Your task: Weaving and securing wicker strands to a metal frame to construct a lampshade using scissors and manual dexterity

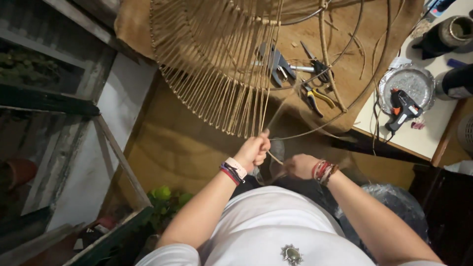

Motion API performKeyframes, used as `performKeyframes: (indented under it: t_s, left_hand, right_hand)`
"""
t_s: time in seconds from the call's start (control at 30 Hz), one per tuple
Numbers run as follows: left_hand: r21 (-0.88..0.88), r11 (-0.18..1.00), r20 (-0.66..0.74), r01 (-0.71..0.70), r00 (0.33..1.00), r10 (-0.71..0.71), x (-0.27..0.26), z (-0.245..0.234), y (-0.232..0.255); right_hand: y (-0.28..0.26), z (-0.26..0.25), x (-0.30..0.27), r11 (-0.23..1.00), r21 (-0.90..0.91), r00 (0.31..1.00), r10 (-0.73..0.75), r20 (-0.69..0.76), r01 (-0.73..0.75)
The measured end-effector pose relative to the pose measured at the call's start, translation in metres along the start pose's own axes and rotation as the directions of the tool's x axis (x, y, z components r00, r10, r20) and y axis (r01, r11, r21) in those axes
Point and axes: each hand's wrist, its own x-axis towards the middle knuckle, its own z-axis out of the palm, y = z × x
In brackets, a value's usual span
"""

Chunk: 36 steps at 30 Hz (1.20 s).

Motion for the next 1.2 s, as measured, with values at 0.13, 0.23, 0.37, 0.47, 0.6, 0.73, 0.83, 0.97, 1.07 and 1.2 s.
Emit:
performKeyframes:
  t_s: [0.13,0.23,0.37,0.47,0.6,0.73,0.83,0.97,1.07,1.2]
  left_hand:
    - [0.962,0.258,-0.048,-0.087,0.878,0.475,0.012,-0.023,-0.014]
    - [0.996,-0.079,-0.003,0.05,0.862,0.506,0.024,-0.027,-0.017]
    - [0.709,0.691,-0.112,-0.139,0.946,0.305,0.021,-0.003,-0.019]
    - [0.049,0.999,-0.033,0.012,0.999,-0.01,-0.012,0.02,0.011]
    - [0.784,0.618,-0.123,-0.062,0.96,0.252,0.008,-0.012,-0.005]
    - [0.989,0.097,-0.138,0.112,0.937,0.32,0.015,-0.016,-0.001]
    - [0.958,0.277,-0.028,-0.067,0.945,0.326,0.023,-0.019,-0.021]
    - [0.011,0.983,0.038,-0.181,0.983,0.181,0.001,0.011,-0.021]
    - [0.06,0.979,-0.061,-0.194,0.978,0.198,0.018,0.008,-0.043]
    - [0.08,0.943,-0.395,-0.322,0.859,0.327,0.035,0.011,-0.079]
  right_hand:
    - [-0.002,-0.068,0.004,0.137,0.689,0.696,-0.264,-0.668,0.712]
    - [-0.003,-0.1,-0.032,-0.051,0.619,0.612,-0.109,-0.783,0.784]
    - [-0.01,-0.062,-0.028,0.558,0.344,0.635,-0.494,-0.594,0.755]
    - [0.037,0.027,0.046,0.855,0.44,0.959,-0.276,-0.06,0.274]
    - [0.02,-0.027,0.043,0.385,0.743,0.836,-0.276,-0.474,0.548]
    - [0.0,-0.098,0.001,-0.22,0.65,0.642,-0.118,-0.758,0.727]
    - [0.004,-0.085,-0.02,0.271,0.53,0.59,-0.24,-0.771,0.803]
    - [0.035,0.004,0.034,0.976,-0.122,0.981,-0.187,-0.046,0.18]
    - [0.026,-0.005,0.034,0.895,0.33,0.936,-0.209,-0.282,0.299]
    - [-0.015,-0.094,0.025,0.415,0.665,0.765,-0.138,-0.629,0.621]
